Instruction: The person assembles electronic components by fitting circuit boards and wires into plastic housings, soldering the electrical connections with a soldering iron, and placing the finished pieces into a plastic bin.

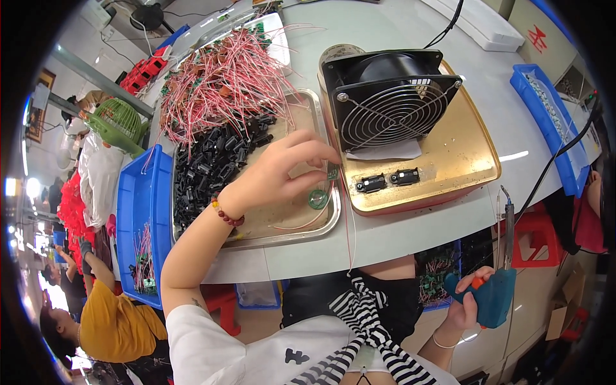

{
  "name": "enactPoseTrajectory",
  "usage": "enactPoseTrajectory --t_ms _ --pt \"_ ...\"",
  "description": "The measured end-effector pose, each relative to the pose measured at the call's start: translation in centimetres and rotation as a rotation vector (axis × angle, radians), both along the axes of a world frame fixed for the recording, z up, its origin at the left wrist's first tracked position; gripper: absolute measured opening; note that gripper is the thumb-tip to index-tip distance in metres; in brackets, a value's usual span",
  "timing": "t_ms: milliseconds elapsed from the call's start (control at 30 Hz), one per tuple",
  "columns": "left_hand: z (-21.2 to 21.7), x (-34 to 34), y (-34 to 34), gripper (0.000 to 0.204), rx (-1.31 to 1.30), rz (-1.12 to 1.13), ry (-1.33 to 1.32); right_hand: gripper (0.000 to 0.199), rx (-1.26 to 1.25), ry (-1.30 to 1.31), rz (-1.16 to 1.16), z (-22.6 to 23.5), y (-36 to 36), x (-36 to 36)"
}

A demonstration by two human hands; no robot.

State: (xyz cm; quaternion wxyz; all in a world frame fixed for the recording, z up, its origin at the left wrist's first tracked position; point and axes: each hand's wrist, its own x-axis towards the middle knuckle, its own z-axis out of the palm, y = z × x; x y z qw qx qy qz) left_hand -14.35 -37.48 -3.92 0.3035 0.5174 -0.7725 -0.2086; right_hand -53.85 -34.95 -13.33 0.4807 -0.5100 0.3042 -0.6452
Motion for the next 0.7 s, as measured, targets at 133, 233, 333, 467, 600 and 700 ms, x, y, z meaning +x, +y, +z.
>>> enactPoseTrajectory --t_ms 133,233,333,467,600,700 --pt "0.2 -0.3 0.0 0.02 -0.16 -0.022 -0.079 0.044 0.007 0.008 -0.014 0.2 0.0 0.2" --pt "0.1 -0.1 -0.2 0.019 -0.174 -0.11 -0.126 0.044 -0.003 0.014 -0.005 0.0 -0.1 0.2" --pt "-0.1 -0.2 -0.3 0.02 -0.143 -0.137 -0.128 0.045 0.0 0.015 -0.011 0.1 0.0 0.2" --pt "0.3 -0.8 0.0 0.022 -0.136 -0.129 -0.099 0.045 0.01 0.014 -0.022 0.1 0.0 0.1" --pt "0.5 -0.9 0.5 0.024 -0.149 -0.186 -0.175 0.045 0.005 0.021 -0.022 0.1 -0.1 0.1" --pt "0.6 -0.6 1.1 0.024 -0.061 -0.136 -0.054 0.045 0.003 0.023 -0.026 0.2 -0.1 0.3"
